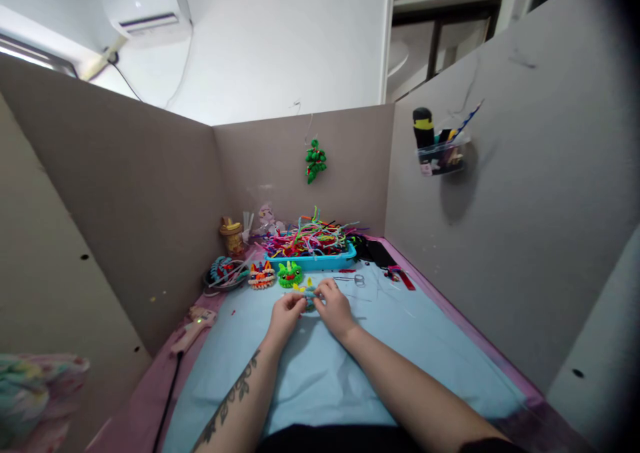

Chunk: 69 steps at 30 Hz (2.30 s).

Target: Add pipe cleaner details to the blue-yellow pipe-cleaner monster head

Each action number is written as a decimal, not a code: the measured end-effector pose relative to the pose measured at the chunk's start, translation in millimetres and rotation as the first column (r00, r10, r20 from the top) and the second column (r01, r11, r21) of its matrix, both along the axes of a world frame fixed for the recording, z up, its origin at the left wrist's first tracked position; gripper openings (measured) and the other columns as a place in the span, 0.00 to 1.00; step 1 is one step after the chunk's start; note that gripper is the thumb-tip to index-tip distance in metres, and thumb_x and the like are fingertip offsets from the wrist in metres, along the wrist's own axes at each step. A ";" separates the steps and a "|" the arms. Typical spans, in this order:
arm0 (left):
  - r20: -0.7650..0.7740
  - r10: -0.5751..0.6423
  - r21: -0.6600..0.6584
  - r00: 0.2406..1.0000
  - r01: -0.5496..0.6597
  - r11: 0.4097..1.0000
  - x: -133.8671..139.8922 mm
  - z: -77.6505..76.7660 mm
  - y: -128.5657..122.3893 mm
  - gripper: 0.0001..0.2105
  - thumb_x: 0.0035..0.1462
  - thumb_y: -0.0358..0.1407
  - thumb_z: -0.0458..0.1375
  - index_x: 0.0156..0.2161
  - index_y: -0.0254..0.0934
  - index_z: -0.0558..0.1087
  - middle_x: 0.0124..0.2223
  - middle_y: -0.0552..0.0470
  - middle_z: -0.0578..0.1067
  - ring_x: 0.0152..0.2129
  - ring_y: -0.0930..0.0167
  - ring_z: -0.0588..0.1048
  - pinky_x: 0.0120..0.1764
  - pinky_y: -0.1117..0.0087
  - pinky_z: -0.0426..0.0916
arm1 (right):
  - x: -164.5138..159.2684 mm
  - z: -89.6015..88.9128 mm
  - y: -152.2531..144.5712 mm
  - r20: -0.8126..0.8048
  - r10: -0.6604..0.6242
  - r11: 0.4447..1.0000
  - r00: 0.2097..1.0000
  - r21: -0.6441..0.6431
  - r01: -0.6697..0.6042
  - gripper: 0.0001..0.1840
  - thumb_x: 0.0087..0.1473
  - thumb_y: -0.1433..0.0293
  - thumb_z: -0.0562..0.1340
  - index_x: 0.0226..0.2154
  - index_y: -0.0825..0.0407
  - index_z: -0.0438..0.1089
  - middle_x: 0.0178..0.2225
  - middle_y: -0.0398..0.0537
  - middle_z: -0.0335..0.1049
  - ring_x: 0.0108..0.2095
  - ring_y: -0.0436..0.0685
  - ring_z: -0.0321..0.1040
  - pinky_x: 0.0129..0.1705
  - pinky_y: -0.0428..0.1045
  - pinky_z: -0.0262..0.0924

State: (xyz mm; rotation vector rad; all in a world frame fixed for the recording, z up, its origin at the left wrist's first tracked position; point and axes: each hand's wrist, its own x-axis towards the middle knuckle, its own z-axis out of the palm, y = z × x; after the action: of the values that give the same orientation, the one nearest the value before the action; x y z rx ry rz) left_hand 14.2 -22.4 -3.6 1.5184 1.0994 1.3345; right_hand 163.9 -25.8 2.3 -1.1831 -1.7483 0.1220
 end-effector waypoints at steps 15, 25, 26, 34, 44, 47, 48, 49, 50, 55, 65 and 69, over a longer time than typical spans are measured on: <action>-0.043 0.099 0.019 0.994 -0.098 0.995 0.2 4.6 -3.3 0.17 0.46 0.48 0.57 0.23 0.33 0.72 0.18 0.55 0.68 0.17 0.75 0.64 0.22 0.76 0.58 | -3.2 -3.6 0.8 0.061 0.032 0.998 0.998 0.043 -0.034 0.09 0.43 0.79 0.54 0.28 0.50 0.60 0.32 0.46 0.61 0.36 0.55 0.62 0.38 0.48 0.58; 0.053 0.094 0.013 0.994 -0.095 0.995 2.7 7.3 -5.0 0.13 0.45 0.42 0.58 0.32 0.33 0.72 0.22 0.55 0.71 0.18 0.75 0.66 0.22 0.75 0.59 | -1.9 -5.7 1.7 0.001 0.141 0.990 0.990 -0.003 -0.141 0.10 0.46 0.71 0.60 0.36 0.51 0.65 0.37 0.48 0.63 0.38 0.55 0.63 0.41 0.50 0.60; 0.057 0.093 0.012 0.994 -0.094 0.996 2.6 6.5 -4.5 0.13 0.45 0.41 0.58 0.32 0.33 0.72 0.22 0.55 0.71 0.18 0.74 0.66 0.22 0.75 0.59 | -2.2 -5.8 1.6 0.004 0.152 0.988 0.988 0.006 -0.152 0.10 0.46 0.71 0.60 0.36 0.51 0.66 0.36 0.48 0.64 0.38 0.55 0.63 0.41 0.50 0.59; 0.061 0.066 0.029 0.996 -0.068 0.997 1.8 4.7 -2.3 0.11 0.46 0.39 0.57 0.32 0.33 0.72 0.24 0.54 0.72 0.19 0.74 0.68 0.23 0.75 0.61 | -2.9 -6.6 1.9 0.039 0.184 0.982 0.982 0.033 -0.186 0.05 0.51 0.73 0.58 0.32 0.51 0.69 0.32 0.46 0.67 0.36 0.54 0.63 0.39 0.48 0.59; 0.122 -0.015 -0.056 0.992 0.022 0.998 2.1 3.9 -2.4 0.14 0.44 0.40 0.61 0.35 0.33 0.71 0.30 0.50 0.75 0.23 0.73 0.72 0.24 0.75 0.63 | -0.2 -5.7 4.8 -0.051 0.117 0.992 0.992 0.049 -0.115 0.05 0.50 0.74 0.56 0.30 0.51 0.67 0.31 0.47 0.65 0.34 0.55 0.63 0.36 0.48 0.59; 0.113 -0.018 -0.048 0.993 0.024 0.999 1.4 3.3 -2.2 0.12 0.43 0.39 0.61 0.33 0.32 0.72 0.27 0.51 0.75 0.22 0.73 0.71 0.24 0.75 0.63 | 0.7 -4.2 3.9 -0.043 0.087 0.995 0.995 0.048 -0.084 0.04 0.49 0.74 0.56 0.28 0.51 0.67 0.30 0.46 0.65 0.34 0.54 0.63 0.36 0.47 0.58; 0.107 -0.021 -0.043 0.994 0.026 0.999 1.3 3.6 -2.4 0.12 0.43 0.39 0.61 0.32 0.32 0.72 0.26 0.51 0.75 0.22 0.73 0.71 0.24 0.75 0.63 | 1.0 -3.8 3.7 -0.040 0.076 0.996 0.996 0.047 -0.074 0.04 0.49 0.75 0.56 0.28 0.51 0.66 0.30 0.46 0.65 0.33 0.54 0.63 0.36 0.47 0.58; 0.099 -0.025 -0.039 0.995 0.029 0.999 1.4 4.1 -2.9 0.12 0.43 0.39 0.61 0.32 0.32 0.73 0.26 0.51 0.74 0.21 0.73 0.71 0.24 0.75 0.63 | 1.3 -3.5 3.4 -0.035 0.067 0.997 0.997 0.045 -0.065 0.04 0.49 0.75 0.56 0.28 0.51 0.66 0.30 0.46 0.65 0.33 0.54 0.63 0.36 0.47 0.57; 0.093 -0.027 -0.038 0.995 0.031 0.999 1.7 4.9 -3.5 0.12 0.44 0.39 0.61 0.32 0.32 0.73 0.25 0.51 0.74 0.21 0.73 0.70 0.24 0.75 0.63 | 1.5 -3.3 3.2 -0.028 0.058 0.997 0.998 0.045 -0.057 0.05 0.48 0.75 0.56 0.28 0.51 0.66 0.30 0.46 0.65 0.34 0.54 0.63 0.36 0.47 0.57; 0.091 -0.037 -0.058 0.995 0.043 0.997 3.8 9.5 -7.7 0.13 0.43 0.41 0.61 0.29 0.31 0.72 0.22 0.53 0.72 0.19 0.75 0.68 0.23 0.76 0.61 | 1.2 -1.6 0.9 0.045 0.005 0.999 0.999 0.051 -0.007 0.06 0.47 0.77 0.56 0.26 0.51 0.65 0.30 0.45 0.64 0.33 0.53 0.62 0.34 0.46 0.56; 0.070 0.006 -0.026 0.998 -0.004 1.000 3.8 10.5 -8.8 0.15 0.46 0.45 0.59 0.24 0.32 0.70 0.18 0.55 0.69 0.16 0.77 0.64 0.23 0.76 0.58 | -2.0 -2.8 -0.3 0.126 -0.026 0.994 0.992 0.108 0.013 0.07 0.46 0.79 0.55 0.24 0.51 0.63 0.29 0.46 0.64 0.34 0.55 0.61 0.36 0.47 0.55; 0.094 0.031 0.009 0.995 -0.032 0.999 3.7 11.3 -9.6 0.14 0.48 0.44 0.58 0.25 0.32 0.71 0.19 0.56 0.69 0.17 0.77 0.64 0.25 0.76 0.58 | -2.8 -2.7 0.3 0.101 0.032 0.997 0.994 0.068 -0.039 0.07 0.46 0.78 0.56 0.28 0.51 0.64 0.31 0.46 0.64 0.36 0.55 0.61 0.38 0.48 0.57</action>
State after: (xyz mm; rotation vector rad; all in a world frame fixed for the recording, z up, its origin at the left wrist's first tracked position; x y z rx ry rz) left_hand 17.9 -32.0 7.7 1.4365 1.0628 1.4204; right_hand 161.1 -25.5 -0.4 -1.1242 -1.8470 0.0228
